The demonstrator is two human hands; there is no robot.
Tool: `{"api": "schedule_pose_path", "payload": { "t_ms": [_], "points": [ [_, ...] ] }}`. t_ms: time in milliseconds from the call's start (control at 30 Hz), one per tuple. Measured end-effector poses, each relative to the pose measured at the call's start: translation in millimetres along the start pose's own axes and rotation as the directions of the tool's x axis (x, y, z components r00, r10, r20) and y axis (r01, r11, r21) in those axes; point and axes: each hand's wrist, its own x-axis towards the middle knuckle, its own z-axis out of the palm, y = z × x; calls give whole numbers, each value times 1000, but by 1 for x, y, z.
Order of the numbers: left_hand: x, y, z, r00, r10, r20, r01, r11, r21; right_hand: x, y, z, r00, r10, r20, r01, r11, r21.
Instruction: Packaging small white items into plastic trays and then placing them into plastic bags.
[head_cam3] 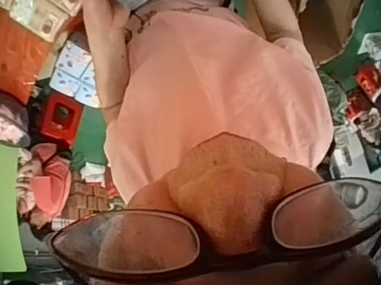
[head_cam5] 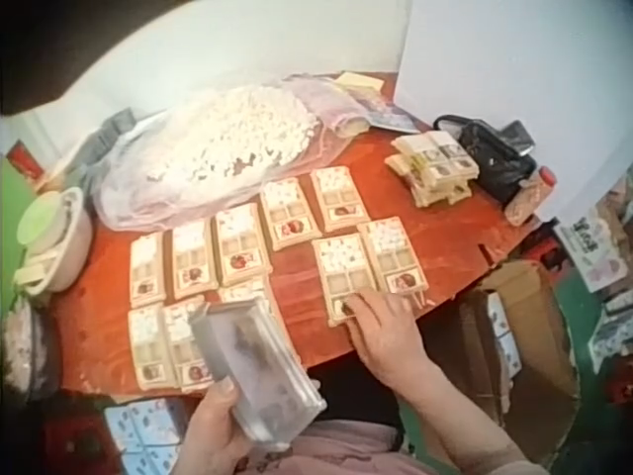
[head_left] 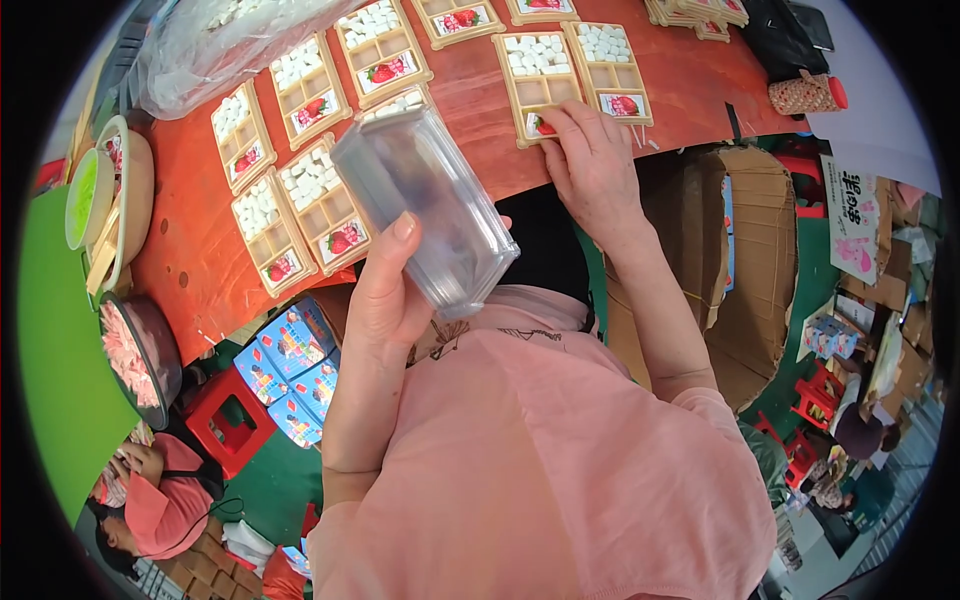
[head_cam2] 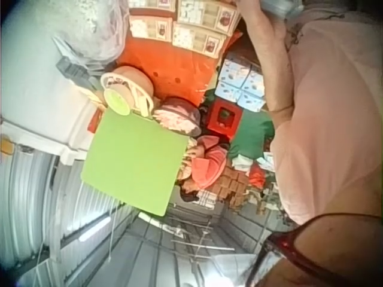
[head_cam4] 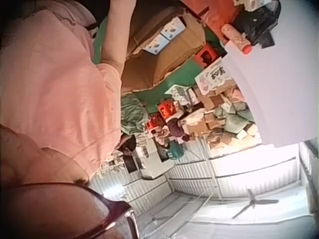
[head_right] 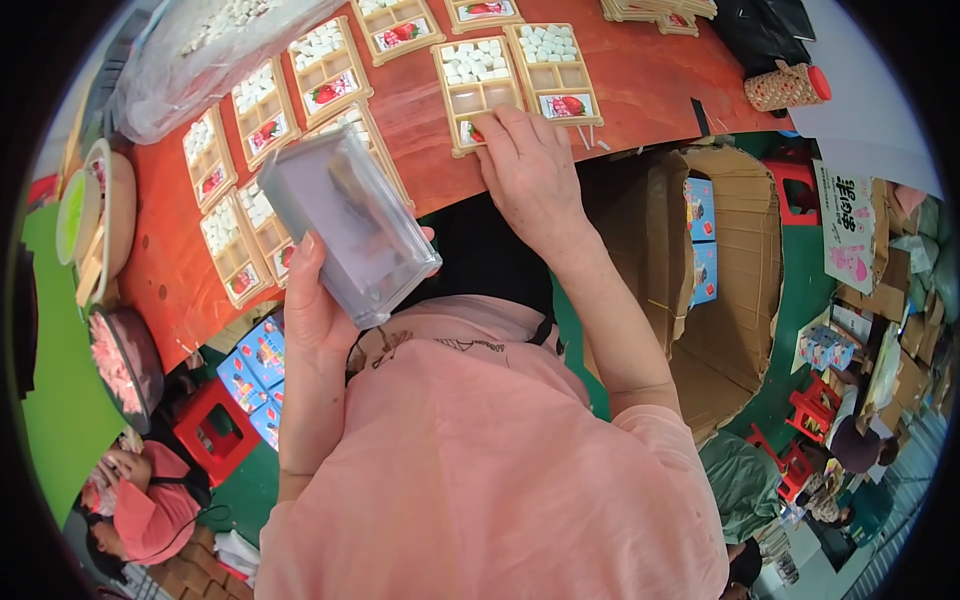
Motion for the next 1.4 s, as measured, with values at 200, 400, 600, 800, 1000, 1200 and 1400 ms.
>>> {"api": "schedule_pose_path", "payload": {
  "t_ms": [200, 400, 600, 800, 1000, 1200, 1400],
  "points": [
    [1, 0, 1, 1000, -3, 1, 3, 1000, 0, 8, 9, -4, 996, 82, 39, -87, 985, 147],
    [0, 1, 1, 1000, 2, 15, -2, 1000, 7, 15, 24, -16, 990, 121, 75, -140, 921, 365],
    [0, 0, -2, 1000, 10, 17, -10, 1000, 15, 20, 23, -24, 987, 86, 135, -123, 947, 297],
    [0, 1, -1, 1000, 11, 11, -11, 999, 37, 16, 31, -19, 972, 40, 232, -96, 967, 234],
    [-3, 2, -3, 1000, 4, 8, -4, 1000, 24, 19, 47, -39, 889, 322, 327, -459, 608, 648],
    [0, -1, 0, 1000, -17, -1, 17, 1000, 20, 12, 36, -28, 966, 49, 254, -147, 911, 386],
    [0, -1, -2, 1000, -9, -13, 9, 999, 37, 12, 25, -33, 916, 290, 277, -398, 740, 541]
  ]
}}
